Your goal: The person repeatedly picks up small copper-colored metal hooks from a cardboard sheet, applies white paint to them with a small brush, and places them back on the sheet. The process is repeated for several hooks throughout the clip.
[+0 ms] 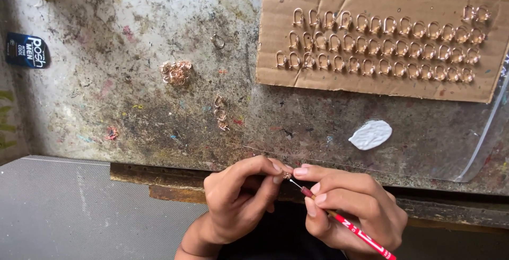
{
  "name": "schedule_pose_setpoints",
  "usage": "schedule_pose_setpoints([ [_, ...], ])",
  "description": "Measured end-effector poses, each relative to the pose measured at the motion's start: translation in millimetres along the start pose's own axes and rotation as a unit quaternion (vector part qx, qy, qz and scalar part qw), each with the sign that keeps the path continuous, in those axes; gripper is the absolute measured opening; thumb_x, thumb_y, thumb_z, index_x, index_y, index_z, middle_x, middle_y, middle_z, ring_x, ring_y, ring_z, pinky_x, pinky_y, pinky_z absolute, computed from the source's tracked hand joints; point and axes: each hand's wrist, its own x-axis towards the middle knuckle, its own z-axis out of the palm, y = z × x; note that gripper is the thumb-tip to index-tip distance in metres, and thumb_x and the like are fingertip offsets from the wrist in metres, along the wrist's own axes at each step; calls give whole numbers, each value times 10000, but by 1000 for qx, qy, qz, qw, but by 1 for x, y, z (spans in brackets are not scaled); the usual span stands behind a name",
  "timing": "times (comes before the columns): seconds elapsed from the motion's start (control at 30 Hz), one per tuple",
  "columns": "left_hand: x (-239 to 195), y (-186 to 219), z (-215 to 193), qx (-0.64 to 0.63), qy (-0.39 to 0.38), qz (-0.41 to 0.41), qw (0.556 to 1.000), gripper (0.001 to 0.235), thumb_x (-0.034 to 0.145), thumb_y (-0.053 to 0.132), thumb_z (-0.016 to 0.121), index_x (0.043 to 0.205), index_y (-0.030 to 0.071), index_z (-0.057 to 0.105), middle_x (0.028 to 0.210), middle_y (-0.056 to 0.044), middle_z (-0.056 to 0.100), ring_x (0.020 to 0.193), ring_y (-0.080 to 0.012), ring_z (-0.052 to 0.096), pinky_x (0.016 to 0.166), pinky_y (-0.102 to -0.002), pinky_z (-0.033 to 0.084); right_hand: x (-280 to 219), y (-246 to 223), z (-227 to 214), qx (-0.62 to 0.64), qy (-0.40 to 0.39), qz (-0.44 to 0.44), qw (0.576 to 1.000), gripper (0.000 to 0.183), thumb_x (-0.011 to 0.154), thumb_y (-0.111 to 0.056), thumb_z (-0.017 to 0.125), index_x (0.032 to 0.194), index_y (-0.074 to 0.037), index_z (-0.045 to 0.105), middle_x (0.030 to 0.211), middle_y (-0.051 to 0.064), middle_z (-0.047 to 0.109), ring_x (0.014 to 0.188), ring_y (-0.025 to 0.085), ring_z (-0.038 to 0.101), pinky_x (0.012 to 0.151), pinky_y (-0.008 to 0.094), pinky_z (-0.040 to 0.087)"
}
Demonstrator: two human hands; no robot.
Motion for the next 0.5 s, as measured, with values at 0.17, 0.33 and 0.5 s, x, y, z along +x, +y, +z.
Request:
schedule_pose_setpoints([
  [0.17,0,0,-2,-1,-12,-7,1000,15,983,25,618,989,15,609,969,-135,784,426,-78,603,426,-153,539,-2,4,1,3,-1,-12,1000,105,859,-51,685,859,-54,580,802,114,667,774,272,848,736,281,768],
  [0.33,0,0,-2,1,-8,0,1000,18,983,26,615,986,9,608,961,-135,783,413,-75,585,427,-154,534,-2,2,3,-1,7,-5,1000,92,875,-78,666,855,-56,579,800,132,670,762,263,847,708,260,761],
  [0.5,2,0,-2,-2,-11,5,1000,19,980,9,617,996,5,608,961,-145,783,425,-74,588,435,-158,539,-5,3,3,9,11,2,1000,112,856,-62,689,858,-55,577,806,121,670,768,282,847,744,301,776],
])
